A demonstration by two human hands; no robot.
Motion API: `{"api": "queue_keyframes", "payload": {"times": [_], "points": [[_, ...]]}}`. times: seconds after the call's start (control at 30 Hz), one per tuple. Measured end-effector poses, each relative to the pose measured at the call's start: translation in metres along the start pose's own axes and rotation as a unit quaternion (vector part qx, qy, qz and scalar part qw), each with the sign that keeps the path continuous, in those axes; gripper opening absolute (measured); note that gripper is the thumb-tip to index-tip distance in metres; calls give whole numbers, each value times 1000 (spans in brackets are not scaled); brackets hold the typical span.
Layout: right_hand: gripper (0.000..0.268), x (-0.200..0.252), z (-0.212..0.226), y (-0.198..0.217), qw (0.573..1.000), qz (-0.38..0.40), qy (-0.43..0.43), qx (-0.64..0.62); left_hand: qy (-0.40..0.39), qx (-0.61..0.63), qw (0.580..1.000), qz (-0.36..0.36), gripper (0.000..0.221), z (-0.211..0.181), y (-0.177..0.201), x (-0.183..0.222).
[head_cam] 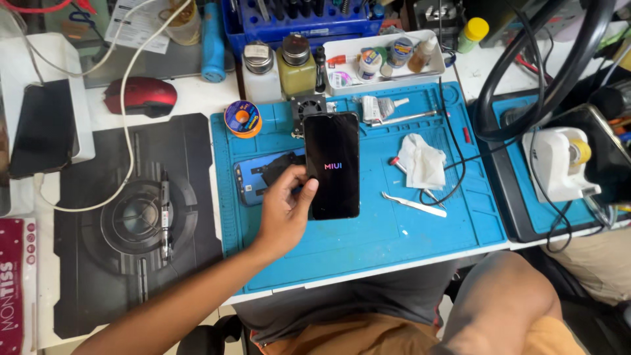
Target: The person cleans the back of a black smartphone with a white cloth, then removes the back cover and internal components. They handle a blue phone case and apply adhesive to its edges using a small bottle and a red-handled tool.
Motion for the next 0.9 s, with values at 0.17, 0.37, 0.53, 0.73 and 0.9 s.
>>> {"api": "queue_keyframes", "payload": {"times": [0.17, 0.37, 0.53, 0.73, 0.9], "points": [[53, -2, 8, 1, 1000, -4, 3, -5, -34, -20, 999, -8, 18, -7, -5, -3], [64, 13, 13, -12, 999, -31, -25, -32, -19, -22, 999, -15, 21, -4, -6, -3], [73, 15, 2, -22, 997, -46, -30, -58, -43, -9, 999, -1, 21, -7, -6, -5], [85, -9, 9, -35, 986, -77, -51, -140, -15, -51, 998, -26, 21, -4, -4, 2], [94, -18, -59, -38, 962, -225, -111, -105, -5, -129, 991, -41, 21, -3, -4, -2]]}}
Point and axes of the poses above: each hand's wrist, its own x-axis away from the middle knuckle, its own y-axis out of the back of the hand, z = x × y, the point moved 2 cm from there along -x, towards the middle knuckle, and after that the axes turned 6 degrees about -z, right-handed, at the moved point
